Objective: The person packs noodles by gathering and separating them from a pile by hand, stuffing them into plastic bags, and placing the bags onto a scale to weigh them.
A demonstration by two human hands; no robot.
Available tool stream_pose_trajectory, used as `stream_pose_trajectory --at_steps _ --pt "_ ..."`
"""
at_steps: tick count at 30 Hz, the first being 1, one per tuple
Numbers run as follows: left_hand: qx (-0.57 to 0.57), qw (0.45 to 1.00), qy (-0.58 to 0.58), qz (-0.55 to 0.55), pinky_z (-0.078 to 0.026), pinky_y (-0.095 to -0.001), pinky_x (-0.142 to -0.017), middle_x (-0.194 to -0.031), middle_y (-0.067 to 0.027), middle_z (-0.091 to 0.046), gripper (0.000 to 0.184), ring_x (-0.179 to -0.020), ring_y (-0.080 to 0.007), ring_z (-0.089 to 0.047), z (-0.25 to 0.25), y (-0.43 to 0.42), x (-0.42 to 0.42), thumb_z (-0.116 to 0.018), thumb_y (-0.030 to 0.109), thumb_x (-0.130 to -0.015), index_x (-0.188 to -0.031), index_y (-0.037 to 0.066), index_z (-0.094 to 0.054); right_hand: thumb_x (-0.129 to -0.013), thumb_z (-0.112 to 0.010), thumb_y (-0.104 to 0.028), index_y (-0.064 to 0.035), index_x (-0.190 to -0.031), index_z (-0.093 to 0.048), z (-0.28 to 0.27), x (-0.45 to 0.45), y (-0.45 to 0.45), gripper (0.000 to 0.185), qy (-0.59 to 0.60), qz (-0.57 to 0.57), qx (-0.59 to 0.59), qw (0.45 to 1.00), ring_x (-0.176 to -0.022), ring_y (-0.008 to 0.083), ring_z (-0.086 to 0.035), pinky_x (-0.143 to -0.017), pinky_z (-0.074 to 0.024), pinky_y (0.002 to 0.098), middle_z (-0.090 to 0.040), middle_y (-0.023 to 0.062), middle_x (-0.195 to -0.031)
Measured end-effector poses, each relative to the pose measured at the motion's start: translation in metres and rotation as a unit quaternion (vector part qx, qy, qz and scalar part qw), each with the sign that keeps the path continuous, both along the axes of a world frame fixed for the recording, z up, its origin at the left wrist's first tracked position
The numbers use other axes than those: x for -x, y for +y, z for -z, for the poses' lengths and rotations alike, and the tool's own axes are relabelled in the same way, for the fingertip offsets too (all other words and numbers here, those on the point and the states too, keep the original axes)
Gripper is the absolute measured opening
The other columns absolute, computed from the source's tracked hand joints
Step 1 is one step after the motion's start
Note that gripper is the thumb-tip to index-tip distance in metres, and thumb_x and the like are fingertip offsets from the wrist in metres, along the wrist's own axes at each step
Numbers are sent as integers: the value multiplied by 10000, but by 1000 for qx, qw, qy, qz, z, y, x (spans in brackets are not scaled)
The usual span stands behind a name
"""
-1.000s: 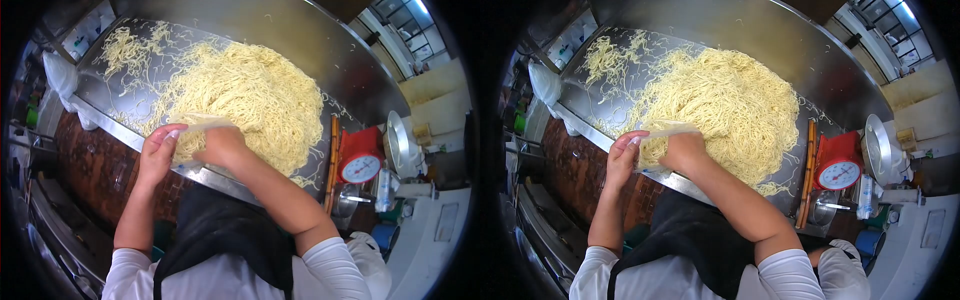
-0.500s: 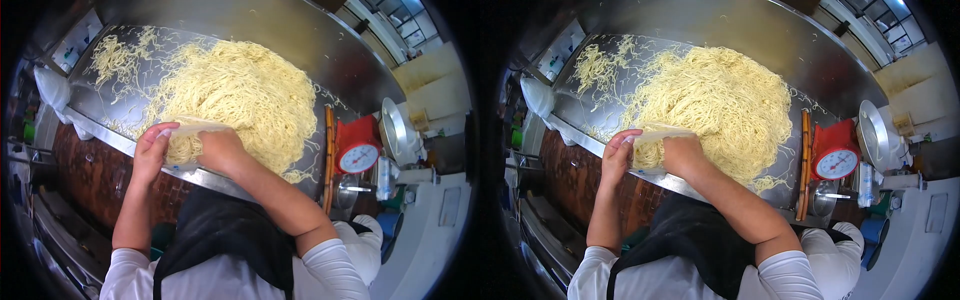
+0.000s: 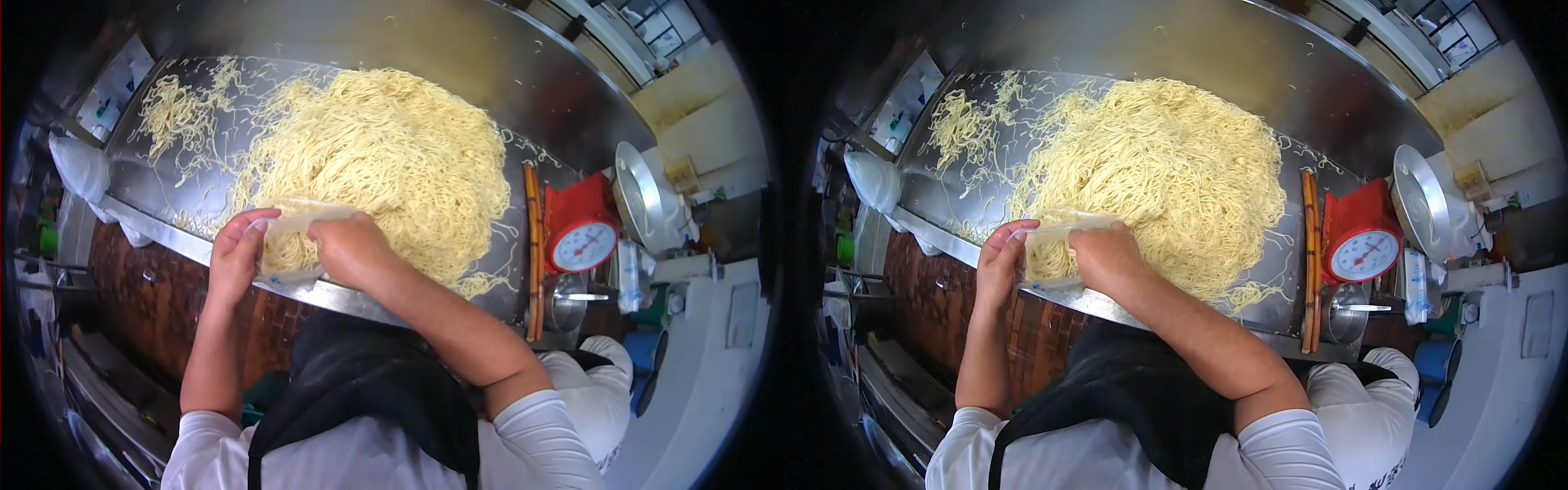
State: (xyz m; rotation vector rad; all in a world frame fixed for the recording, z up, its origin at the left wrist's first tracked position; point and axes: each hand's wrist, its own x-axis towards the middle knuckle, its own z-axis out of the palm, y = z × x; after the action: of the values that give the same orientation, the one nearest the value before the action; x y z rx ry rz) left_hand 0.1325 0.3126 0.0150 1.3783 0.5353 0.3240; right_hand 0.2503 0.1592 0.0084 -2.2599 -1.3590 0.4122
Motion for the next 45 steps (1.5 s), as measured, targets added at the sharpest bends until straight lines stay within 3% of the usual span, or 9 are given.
stream_pose_trajectory --at_steps 3,6,9,12,17,20,32,45 --pt "-5 999 0 33 -234 -170 -476 -618 94 -446 226 -520 7 -316 7 2 -1 -490 125 -923 -1072 7 -612 -731 -585 -146 -62 -967 -646 -1 0 -2 258 5 -10 61 998 -898 314 -620 -839 -453 417 -658 160 -894" --pt "0 997 23 70 -442 -213 -725 -911 -43 -623 233 -782 -75 -563 9 6 -2 -496 130 -920 -1086 -11 -580 -731 -580 -149 -53 -939 -648 0 0 -6 239 -2 -15 81 997 -878 304 -626 -829 -448 419 -659 161 -860" --pt "7 998 15 66 -404 -190 -616 -797 1 -596 229 -668 -40 -511 9 3 -5 -500 135 -917 -1078 0 -592 -733 -542 -101 -22 -872 -657 5 3 -11 197 -22 -12 34 999 -842 313 -636 -814 -452 421 -657 175 -816" --pt "-14 998 39 43 -227 -175 -476 -596 103 -415 225 -507 6 -303 -8 -10 -9 -497 118 -913 -1069 2 -612 -727 -548 -101 -17 -877 -658 8 3 -12 204 -14 -4 34 999 -852 322 -634 -820 -454 421 -656 181 -824" --pt "-7 996 41 79 -244 -174 -485 -615 97 -443 228 -520 5 -321 -6 -7 -10 -495 117 -914 -1073 1 -610 -733 -542 -104 -24 -894 -655 8 4 -11 212 11 1 57 998 -856 318 -635 -832 -431 434 -662 167 -837" --pt "3 998 28 64 -256 -169 -498 -642 94 -466 228 -538 6 -336 -2 -12 -15 -495 118 -916 -1076 1 -608 -715 -652 -212 -69 -976 -646 11 4 -8 298 46 8 112 993 -937 296 -609 -878 -395 418 -660 147 -913" --pt "-4 995 40 96 -239 -166 -492 -623 105 -443 229 -525 12 -318 -10 -9 -12 -506 136 -921 -1075 1 -610 -761 -522 -67 -76 -1010 -646 13 8 -9 278 31 13 82 996 -963 288 -606 -902 -374 409 -658 162 -933" --pt "-8 996 25 89 -229 -170 -490 -597 113 -409 234 -514 12 -300 -6 -8 -10 -507 146 -924 -1076 1 -609 -764 -508 -63 -70 -1042 -646 11 9 -8 310 12 15 68 997 -972 296 -604 -903 -387 407 -655 174 -960"
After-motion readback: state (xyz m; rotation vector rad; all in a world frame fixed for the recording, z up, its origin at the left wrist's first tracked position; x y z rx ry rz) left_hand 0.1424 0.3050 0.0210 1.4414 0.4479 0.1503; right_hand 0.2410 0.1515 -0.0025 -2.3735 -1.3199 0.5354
